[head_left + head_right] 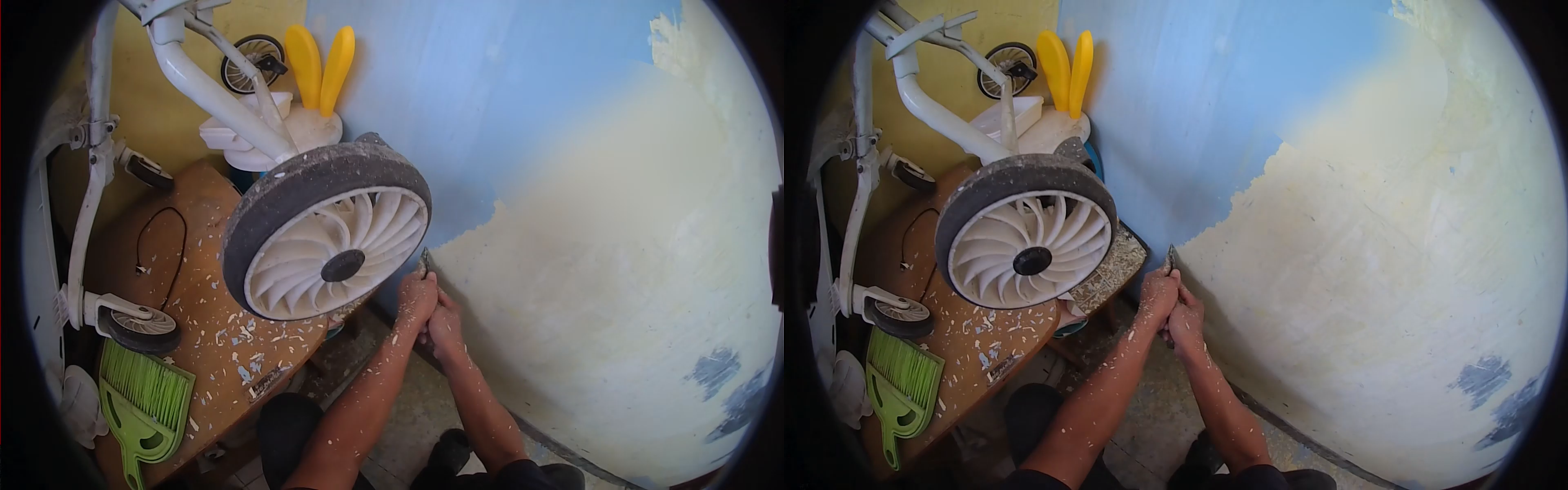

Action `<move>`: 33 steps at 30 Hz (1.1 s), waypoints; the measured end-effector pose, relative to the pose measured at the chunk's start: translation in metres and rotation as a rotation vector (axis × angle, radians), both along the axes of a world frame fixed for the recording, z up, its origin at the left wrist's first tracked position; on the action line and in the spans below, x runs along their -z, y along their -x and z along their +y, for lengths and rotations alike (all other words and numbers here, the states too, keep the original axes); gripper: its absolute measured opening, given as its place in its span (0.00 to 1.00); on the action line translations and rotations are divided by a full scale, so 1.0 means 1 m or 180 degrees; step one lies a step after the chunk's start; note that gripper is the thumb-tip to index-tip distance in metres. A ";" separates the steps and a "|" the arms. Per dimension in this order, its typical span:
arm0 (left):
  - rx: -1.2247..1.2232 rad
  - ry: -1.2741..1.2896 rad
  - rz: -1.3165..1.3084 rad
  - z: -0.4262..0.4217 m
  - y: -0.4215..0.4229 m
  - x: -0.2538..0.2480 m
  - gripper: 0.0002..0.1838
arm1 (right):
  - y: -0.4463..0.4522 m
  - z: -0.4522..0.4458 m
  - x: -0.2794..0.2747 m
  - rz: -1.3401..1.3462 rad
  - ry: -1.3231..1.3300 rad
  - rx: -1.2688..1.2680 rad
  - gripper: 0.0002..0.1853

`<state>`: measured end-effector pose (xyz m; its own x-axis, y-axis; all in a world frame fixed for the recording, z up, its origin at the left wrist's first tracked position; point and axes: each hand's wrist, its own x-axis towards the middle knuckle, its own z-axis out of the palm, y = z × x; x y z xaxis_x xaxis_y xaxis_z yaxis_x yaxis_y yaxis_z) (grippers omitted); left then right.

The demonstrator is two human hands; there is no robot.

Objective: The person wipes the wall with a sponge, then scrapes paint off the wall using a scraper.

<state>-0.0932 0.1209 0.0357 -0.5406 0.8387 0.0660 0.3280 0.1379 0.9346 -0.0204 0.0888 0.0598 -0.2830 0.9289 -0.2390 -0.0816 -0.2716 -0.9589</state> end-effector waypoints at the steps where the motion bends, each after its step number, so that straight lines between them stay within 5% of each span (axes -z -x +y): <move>1: 0.0155 0.0066 0.0080 -0.003 -0.002 0.002 0.17 | 0.000 -0.004 0.002 0.0054 -0.0078 0.0049 0.18; 7: 0.0178 0.0139 0.0132 -0.004 0.011 -0.025 0.19 | 0.007 0.003 -0.005 0.0227 0.0054 -0.0040 0.21; 9: 0.0296 0.0447 -0.0924 -0.015 0.012 -0.039 0.19 | 0.000 -0.015 -0.017 0.0123 0.0049 0.0020 0.22; 10: 0.0466 0.0021 0.0711 0.013 0.005 0.018 0.18 | -0.001 -0.018 -0.023 0.0037 0.0011 0.0055 0.22; 11: 0.0452 0.0004 0.0726 0.011 0.003 0.007 0.18 | -0.001 -0.014 -0.024 0.0051 -0.0009 0.0044 0.22; 13: 0.0105 0.0071 0.0151 0.001 -0.002 -0.019 0.17 | -0.004 -0.007 -0.022 0.0219 0.0136 0.0065 0.15; 15: 0.0484 0.0395 0.0065 -0.007 0.015 -0.031 0.17 | 0.004 -0.003 -0.016 0.0085 0.0116 -0.0025 0.18; 17: 0.0345 0.0334 -0.1186 -0.026 0.017 -0.058 0.18 | 0.005 -0.007 -0.017 -0.0018 0.0021 -0.0144 0.21; 18: 0.0361 0.0337 -0.1156 -0.021 0.008 -0.040 0.18 | -0.001 -0.017 -0.019 0.0125 0.0102 -0.0041 0.20; 20: -0.0471 -0.0381 0.0660 0.000 -0.012 0.004 0.17 | 0.001 -0.008 -0.022 0.0294 0.0120 -0.0005 0.18; 21: -0.0492 -0.0372 0.0664 -0.005 0.000 -0.012 0.17 | 0.004 0.004 -0.016 0.0056 0.0161 -0.0260 0.17; 23: 0.0231 0.0792 -0.1792 -0.017 0.022 -0.041 0.18 | -0.005 0.011 -0.007 -0.0188 0.0279 -0.0437 0.17; 27: 0.0347 0.0460 -0.2369 -0.025 0.010 -0.005 0.17 | -0.037 -0.005 -0.006 -0.0251 0.0431 -0.0481 0.21; 29: 0.0134 0.0624 -0.2568 -0.033 0.005 0.012 0.16 | -0.072 -0.016 -0.004 -0.1722 0.0137 -0.0805 0.26; 31: 0.0012 0.0976 -0.2014 -0.039 0.003 0.032 0.14 | -0.120 0.008 0.047 -0.3068 -0.1030 -0.1352 0.31; 33: -0.0189 0.0748 -0.2634 -0.041 -0.008 0.076 0.12 | -0.176 0.027 0.089 -0.3283 -0.1795 -0.1424 0.33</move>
